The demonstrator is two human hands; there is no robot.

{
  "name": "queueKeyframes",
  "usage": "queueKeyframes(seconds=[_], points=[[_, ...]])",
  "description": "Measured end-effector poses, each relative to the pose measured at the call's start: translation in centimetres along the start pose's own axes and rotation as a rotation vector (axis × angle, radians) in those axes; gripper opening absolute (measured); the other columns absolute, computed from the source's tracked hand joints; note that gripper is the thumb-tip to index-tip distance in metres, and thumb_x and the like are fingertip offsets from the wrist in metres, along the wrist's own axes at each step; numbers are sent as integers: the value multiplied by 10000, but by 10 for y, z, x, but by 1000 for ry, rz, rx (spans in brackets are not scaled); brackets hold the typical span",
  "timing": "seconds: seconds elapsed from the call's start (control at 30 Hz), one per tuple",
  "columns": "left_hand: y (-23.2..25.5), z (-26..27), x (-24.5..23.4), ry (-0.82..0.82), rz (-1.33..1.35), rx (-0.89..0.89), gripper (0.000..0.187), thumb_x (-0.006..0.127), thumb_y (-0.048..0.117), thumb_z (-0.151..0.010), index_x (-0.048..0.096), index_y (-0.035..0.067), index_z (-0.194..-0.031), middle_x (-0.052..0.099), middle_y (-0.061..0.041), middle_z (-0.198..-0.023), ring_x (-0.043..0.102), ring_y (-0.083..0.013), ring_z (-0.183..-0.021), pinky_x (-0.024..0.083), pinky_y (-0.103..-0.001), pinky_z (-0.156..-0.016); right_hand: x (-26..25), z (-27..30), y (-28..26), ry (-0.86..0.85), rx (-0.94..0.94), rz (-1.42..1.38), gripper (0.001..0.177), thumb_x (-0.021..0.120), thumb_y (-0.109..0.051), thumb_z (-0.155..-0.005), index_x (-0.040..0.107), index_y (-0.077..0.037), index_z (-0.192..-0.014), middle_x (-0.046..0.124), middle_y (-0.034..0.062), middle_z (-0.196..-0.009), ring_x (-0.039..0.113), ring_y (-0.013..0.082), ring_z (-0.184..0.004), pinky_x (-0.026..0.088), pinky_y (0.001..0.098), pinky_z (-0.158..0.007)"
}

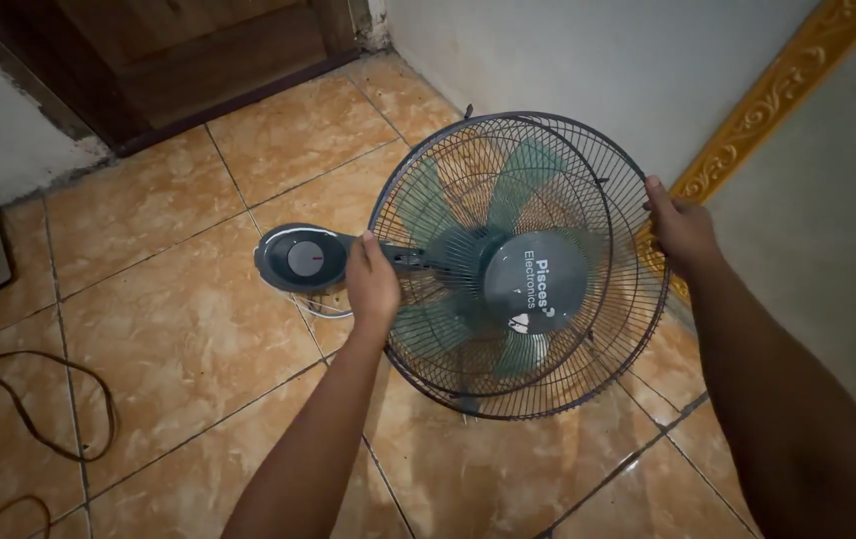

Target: The person unplugs a wall-mounted fan, removes it from the wall, and places it on the floor. They then disassemble the fan by removing the front grill, the fan blades, and the central hub nut, leaving the components separated on the floor.

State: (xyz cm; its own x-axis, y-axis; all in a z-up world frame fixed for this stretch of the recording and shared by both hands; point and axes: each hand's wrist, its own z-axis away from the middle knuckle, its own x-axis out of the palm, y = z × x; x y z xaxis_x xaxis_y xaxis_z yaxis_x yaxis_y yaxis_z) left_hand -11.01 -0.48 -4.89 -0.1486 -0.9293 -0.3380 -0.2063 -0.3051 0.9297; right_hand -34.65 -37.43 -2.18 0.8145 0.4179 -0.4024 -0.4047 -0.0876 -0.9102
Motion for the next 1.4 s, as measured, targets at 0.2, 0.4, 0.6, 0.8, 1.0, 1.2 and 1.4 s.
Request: queueKeyframes(seconds=[0.2, 0.4, 0.6, 0.8, 1.0, 1.2, 1.4], points=[[6, 21, 5, 128, 54, 162, 649, 459, 404, -1089, 378, -98, -1492, 491, -310, -1459, 488, -422, -1357, 363, -447, -1132, 27, -37, 25, -36, -115, 39, 753, 548, -683, -987, 686, 38, -1158, 651, 118, -945, 597, 195, -825, 506, 345, -704], [-3, 38, -10, 42, 119, 155, 671, 579, 301, -1025, 334, -83, -1517, 507, -260, -1452, 527, -341, -1345, 390, -409, -1131, 44, -58, 59, 19, -126, 68, 803, 488, -695, -1031, 695, 77, -1111, 640, 135, -914, 589, 209, -816, 499, 376, -736], [-7, 53, -2, 33, 52, 167, 654, 528, 273, -1038, 302, -40, -1566, 468, -272, -1488, 462, -369, -1389, 338, -423, -1170, 37, -48, 62, 14, -28, 98, 848, 417, -706, -1072, 674, 95, -974, 608, 149, -818, 557, 220, -738, 468, 391, -693], [-9, 58, -8, 40, -143, 280, 436, 484, 239, -1082, 532, 86, -1488, 84, -321, -1669, 116, -474, -1549, 158, -526, -1227, 21, -15, 34, -7, 111, -70, 643, 515, -655, -1033, 581, -49, -829, 498, 49, -726, 433, 165, -605, 369, 361, -548], [8, 73, -34, -25, -157, 451, 403, 540, 249, -1046, 585, 73, -1405, 255, -283, -1534, 234, -442, -1445, 216, -520, -1190, -22, 20, 36, 28, -2, -252, 544, 607, -544, -1041, 537, -90, -750, 455, 7, -643, 396, 129, -522, 324, 319, -479], [24, 98, -67, -378, 62, 334, 460, 646, 254, -1005, 563, 114, -1435, 490, -123, -1158, 575, -232, -967, 519, -396, -861, -81, 65, 39, 112, -103, -333, 469, 610, -472, -1062, 549, -109, -771, 455, -27, -653, 395, 101, -535, 323, 293, -489], [12, 116, -56, -587, 484, 70, 497, 689, 160, -923, 511, 104, -1383, 435, -47, -1238, 663, -122, -844, 618, -328, -636, -129, 112, 40, 151, -171, -445, 399, 617, -427, -1070, 547, -130, -813, 447, -46, -666, 384, 95, -561, 303, 281, -514]])
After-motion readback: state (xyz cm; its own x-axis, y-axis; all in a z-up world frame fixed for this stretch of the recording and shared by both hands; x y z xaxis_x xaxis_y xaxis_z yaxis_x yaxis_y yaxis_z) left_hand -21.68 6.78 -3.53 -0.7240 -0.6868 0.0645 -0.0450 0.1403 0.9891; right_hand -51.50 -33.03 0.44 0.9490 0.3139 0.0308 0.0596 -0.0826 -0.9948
